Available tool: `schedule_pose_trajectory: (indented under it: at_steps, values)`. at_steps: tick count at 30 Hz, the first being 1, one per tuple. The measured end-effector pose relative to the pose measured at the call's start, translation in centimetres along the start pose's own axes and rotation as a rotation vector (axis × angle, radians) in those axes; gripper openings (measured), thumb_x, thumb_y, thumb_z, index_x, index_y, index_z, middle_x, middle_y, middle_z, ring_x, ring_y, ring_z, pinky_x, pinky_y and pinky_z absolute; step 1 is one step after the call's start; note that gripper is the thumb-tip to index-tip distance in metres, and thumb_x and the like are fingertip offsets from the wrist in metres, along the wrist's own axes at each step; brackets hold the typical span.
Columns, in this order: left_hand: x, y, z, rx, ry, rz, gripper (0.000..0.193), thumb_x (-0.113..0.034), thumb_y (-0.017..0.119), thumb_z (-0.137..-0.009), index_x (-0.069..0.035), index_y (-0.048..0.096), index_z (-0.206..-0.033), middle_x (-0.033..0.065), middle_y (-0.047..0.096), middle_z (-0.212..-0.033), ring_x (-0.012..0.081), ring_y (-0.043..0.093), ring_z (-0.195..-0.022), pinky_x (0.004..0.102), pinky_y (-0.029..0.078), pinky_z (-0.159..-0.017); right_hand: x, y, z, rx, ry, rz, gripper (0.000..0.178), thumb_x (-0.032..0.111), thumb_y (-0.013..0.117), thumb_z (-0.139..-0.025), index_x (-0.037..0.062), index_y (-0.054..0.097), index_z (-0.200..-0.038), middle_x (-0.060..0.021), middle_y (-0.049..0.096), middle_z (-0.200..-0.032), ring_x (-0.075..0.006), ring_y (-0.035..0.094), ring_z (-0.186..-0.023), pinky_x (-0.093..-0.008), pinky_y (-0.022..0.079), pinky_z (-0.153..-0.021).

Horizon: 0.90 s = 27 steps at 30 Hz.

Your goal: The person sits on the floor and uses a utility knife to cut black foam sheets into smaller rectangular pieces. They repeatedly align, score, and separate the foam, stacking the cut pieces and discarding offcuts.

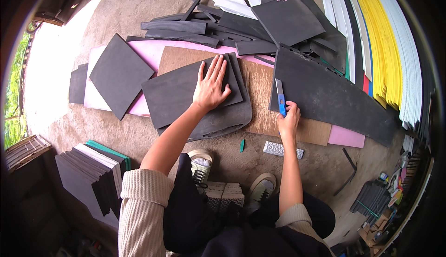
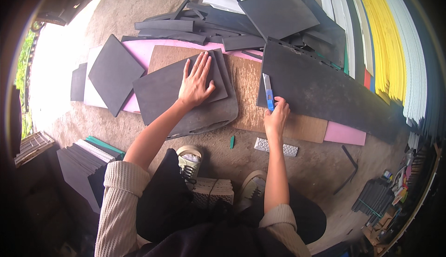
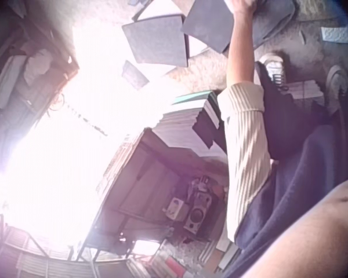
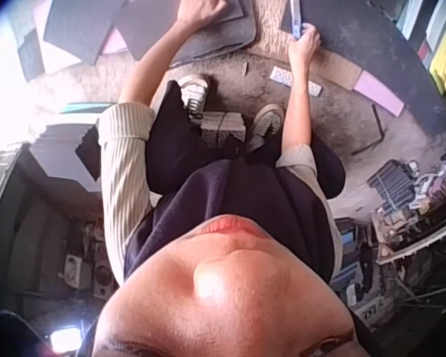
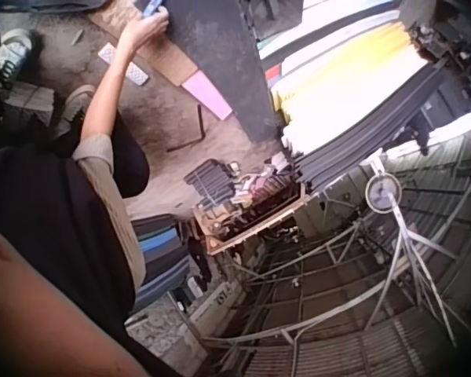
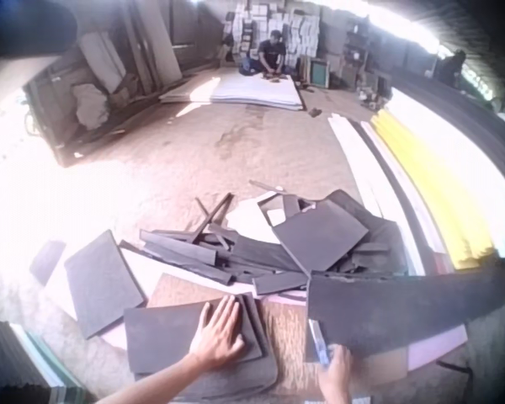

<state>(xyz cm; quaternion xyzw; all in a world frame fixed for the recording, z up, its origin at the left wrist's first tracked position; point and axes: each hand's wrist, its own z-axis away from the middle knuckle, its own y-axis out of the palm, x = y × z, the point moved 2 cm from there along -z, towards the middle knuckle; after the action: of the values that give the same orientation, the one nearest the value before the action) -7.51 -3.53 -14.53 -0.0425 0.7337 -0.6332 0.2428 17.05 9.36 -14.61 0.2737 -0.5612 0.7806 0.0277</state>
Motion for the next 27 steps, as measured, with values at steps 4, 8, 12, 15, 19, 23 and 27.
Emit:
schedule_pose_trajectory:
  at_steps: [4, 8, 12, 15, 19, 23, 27]
  values:
    - [0.1, 0.1, 0.1, -0.036, 0.005, 0.021, 0.074, -0.034, 0.048, -0.079, -0.001, 0.025, -0.14, 0.0114, 0.02, -0.149, 0.0201, 0.013, -0.14, 0.046, 0.006, -0.113, 0.5, 0.6, 0.3, 0.13, 0.088, -0.502, 0.025, 0.006, 0.056, -0.085, 0.0034, 0.05, -0.109, -0.0074, 0.056, -0.09, -0.0183, 0.057, -0.08, -0.0312, 0.047, -0.073]
    - [0.4, 0.0, 0.3, -0.041, 0.006, 0.017, 0.073, -0.035, 0.049, -0.079, -0.001, 0.026, -0.14, 0.0118, 0.021, -0.149, 0.0204, 0.014, -0.14, 0.0463, 0.006, -0.113, 5.0, 0.3, 0.3, 0.389, 0.221, -1.154, 0.006, 0.012, 0.048, -0.094, 0.0068, 0.048, -0.095, -0.0001, 0.048, -0.072, -0.0067, 0.047, -0.06, -0.0245, 0.045, -0.057]
    - [0.2, 0.1, 0.0, -0.054, 0.017, 0.022, 0.073, -0.035, 0.049, -0.079, -0.001, 0.027, -0.14, 0.0123, 0.022, -0.148, 0.0206, 0.014, -0.139, 0.0468, 0.006, -0.113, 7.7, 0.5, -1.1, 0.451, 0.286, -1.128, 0.032, 0.037, 0.049, -0.093, 0.0089, 0.045, -0.079, 0.0054, 0.035, -0.056, -0.0044, 0.033, -0.042, -0.0238, 0.04, -0.046]
    - [0.3, 0.1, 0.1, -0.06, 0.015, 0.029, 0.073, -0.035, 0.05, -0.079, 0.0, 0.028, -0.139, 0.0127, 0.023, -0.148, 0.0209, 0.015, -0.139, 0.047, 0.007, -0.112, 9.2, 2.0, -1.8, 0.41, 0.312, -1.037, 0.047, 0.051, 0.048, -0.09, 0.0097, 0.044, -0.069, 0.0066, 0.028, -0.046, -0.0059, 0.027, -0.033, -0.0241, 0.036, -0.038]
    - [0.3, 0.1, 0.1, -0.052, 0.014, 0.037, 0.074, -0.035, 0.05, -0.079, -0.001, 0.025, -0.14, 0.0116, 0.021, -0.149, 0.0205, 0.014, -0.139, 0.0463, 0.006, -0.113, 9.7, 3.5, -2.5, 0.458, 0.256, -0.936, 0.036, 0.038, 0.046, -0.094, 0.0055, 0.046, -0.078, 0.0021, 0.038, -0.048, -0.0073, 0.034, -0.034, -0.0253, 0.037, -0.037]
    - [0.5, 0.1, 0.2, -0.084, 0.018, 0.046, 0.073, -0.037, 0.051, -0.078, 0.0, 0.029, -0.138, 0.0123, 0.024, -0.147, 0.0217, 0.016, -0.139, 0.0473, 0.008, -0.112, 10.4, 4.7, -3.0, 0.539, 0.099, -0.835, 0.021, 0.02, 0.042, -0.094, 0.0026, 0.039, -0.104, -0.0056, 0.049, -0.059, -0.0108, 0.045, -0.039, -0.0294, 0.039, -0.038]
    - [0.5, 0.1, 0.2, -0.085, 0.013, 0.051, 0.075, -0.039, 0.05, -0.079, 0.001, 0.028, -0.138, 0.0124, 0.023, -0.148, 0.0219, 0.016, -0.139, 0.0472, 0.007, -0.112, 12.2, 5.8, -5.3, 0.412, -0.2, -0.46, 0.026, 0.014, 0.04, -0.092, -0.0026, 0.038, -0.112, -0.0226, 0.057, -0.07, -0.0313, 0.06, -0.053, -0.0413, 0.047, -0.047]
